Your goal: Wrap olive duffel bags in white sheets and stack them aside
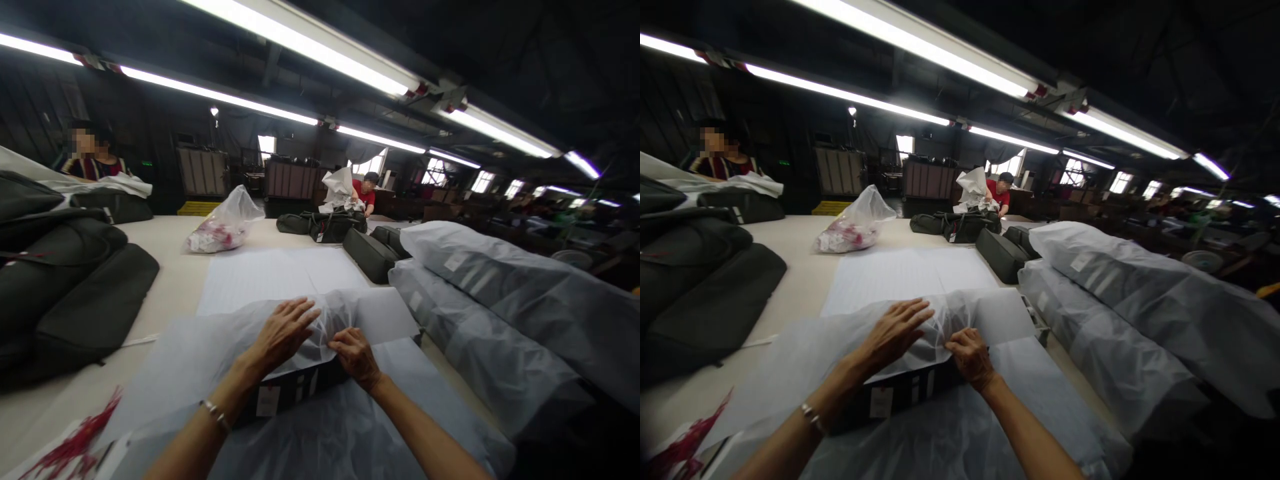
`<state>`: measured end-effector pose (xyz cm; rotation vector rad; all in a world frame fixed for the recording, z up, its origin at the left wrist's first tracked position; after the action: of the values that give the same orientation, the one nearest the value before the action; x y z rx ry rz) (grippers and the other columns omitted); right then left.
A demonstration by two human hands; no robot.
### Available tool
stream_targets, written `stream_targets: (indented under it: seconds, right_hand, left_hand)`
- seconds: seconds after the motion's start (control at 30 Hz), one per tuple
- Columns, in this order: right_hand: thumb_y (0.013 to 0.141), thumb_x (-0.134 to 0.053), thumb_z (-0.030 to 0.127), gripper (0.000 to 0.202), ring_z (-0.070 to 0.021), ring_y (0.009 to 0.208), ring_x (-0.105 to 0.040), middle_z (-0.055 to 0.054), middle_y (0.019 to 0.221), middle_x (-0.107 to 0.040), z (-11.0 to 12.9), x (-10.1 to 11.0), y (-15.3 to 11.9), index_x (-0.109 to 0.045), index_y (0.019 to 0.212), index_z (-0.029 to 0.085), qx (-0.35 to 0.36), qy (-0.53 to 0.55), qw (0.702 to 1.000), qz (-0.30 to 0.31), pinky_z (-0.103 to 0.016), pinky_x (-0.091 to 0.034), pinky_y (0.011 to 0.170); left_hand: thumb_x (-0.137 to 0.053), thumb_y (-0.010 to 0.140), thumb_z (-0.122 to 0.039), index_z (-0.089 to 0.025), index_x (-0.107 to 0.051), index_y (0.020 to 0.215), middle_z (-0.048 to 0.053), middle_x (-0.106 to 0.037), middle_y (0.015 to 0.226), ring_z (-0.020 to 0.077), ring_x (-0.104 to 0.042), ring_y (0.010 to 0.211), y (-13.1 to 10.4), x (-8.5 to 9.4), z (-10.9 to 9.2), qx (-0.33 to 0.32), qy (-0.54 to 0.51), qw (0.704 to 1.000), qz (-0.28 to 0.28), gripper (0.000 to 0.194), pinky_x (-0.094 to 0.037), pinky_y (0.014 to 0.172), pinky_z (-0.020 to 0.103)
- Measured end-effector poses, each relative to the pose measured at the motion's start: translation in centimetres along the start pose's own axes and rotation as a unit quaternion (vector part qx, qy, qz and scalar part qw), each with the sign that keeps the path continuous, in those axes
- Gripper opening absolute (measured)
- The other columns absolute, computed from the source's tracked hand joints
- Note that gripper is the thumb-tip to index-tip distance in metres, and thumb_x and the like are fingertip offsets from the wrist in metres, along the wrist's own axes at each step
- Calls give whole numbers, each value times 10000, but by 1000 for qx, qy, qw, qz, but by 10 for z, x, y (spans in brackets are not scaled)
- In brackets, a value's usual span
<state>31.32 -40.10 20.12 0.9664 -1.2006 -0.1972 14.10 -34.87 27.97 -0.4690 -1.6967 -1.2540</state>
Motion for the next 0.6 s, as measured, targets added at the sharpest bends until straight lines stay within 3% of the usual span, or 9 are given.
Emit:
stream_targets:
  seconds: [0.1,0.17,0.23,0.3,0.4,0.5,0.6]
  right_hand:
    - [883,-588,122,170,-162,805,-549,-18,814,-649,3,0,1,-709,893,241,10,-18,1000,-20,-324,-403,788]
    - [888,-578,124,181,-164,808,-548,-19,813,-646,4,3,0,-710,913,246,12,-21,999,-31,-332,-404,796]
    - [897,-553,114,213,-170,826,-554,-24,830,-651,4,8,-1,-708,960,246,11,-10,999,-37,-344,-409,812]
    - [902,-534,102,239,-172,854,-562,-27,856,-660,5,16,-1,-705,989,244,12,5,999,-40,-352,-415,835]
    - [899,-541,93,247,-165,875,-569,-23,874,-671,6,24,1,-704,1001,248,18,16,999,-47,-345,-421,851]
    - [893,-562,97,233,-161,870,-579,-17,871,-681,9,23,1,-702,995,253,16,17,999,-41,-343,-424,853]
    - [895,-586,144,190,-163,868,-593,-6,878,-693,12,19,-1,-695,991,267,15,32,999,-6,-357,-429,884]
  left_hand:
    - [-600,919,-302,-293,-566,1250,36,-538,1403,240,-413,1357,26,-49,-12,-88,-34,995,27,333,-317,1127,430]
    - [-609,915,-322,-272,-643,1088,17,-631,1258,206,-528,1234,28,-71,-8,-95,-56,993,44,183,-392,1056,362]
    - [-569,939,-335,-237,-664,929,8,-685,1054,159,-626,993,23,-78,0,-81,-64,993,50,137,-468,892,286]
    - [-502,970,-365,-210,-650,817,8,-675,864,142,-621,787,19,-75,8,-60,-60,995,52,263,-480,750,267]
    - [-398,1005,-382,-192,-639,794,27,-646,754,165,-600,737,23,-65,17,-15,-51,998,43,372,-479,743,305]
    - [-429,991,-395,-218,-644,1105,81,-675,1081,226,-580,1098,33,-65,18,17,-39,999,21,301,-440,976,403]
    - [-543,922,-462,-288,-445,1416,94,-460,1477,299,-333,1406,36,-88,16,34,-9,997,71,532,-256,1151,536]
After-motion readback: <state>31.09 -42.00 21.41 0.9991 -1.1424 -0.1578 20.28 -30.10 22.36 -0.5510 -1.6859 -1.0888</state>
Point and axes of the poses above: each hand's wrist, its own y-axis towards the middle knuckle, its own x-axis out of the back of the hand, z = x × y, the point moved 7 cm from there along y, towards the middle knuckle
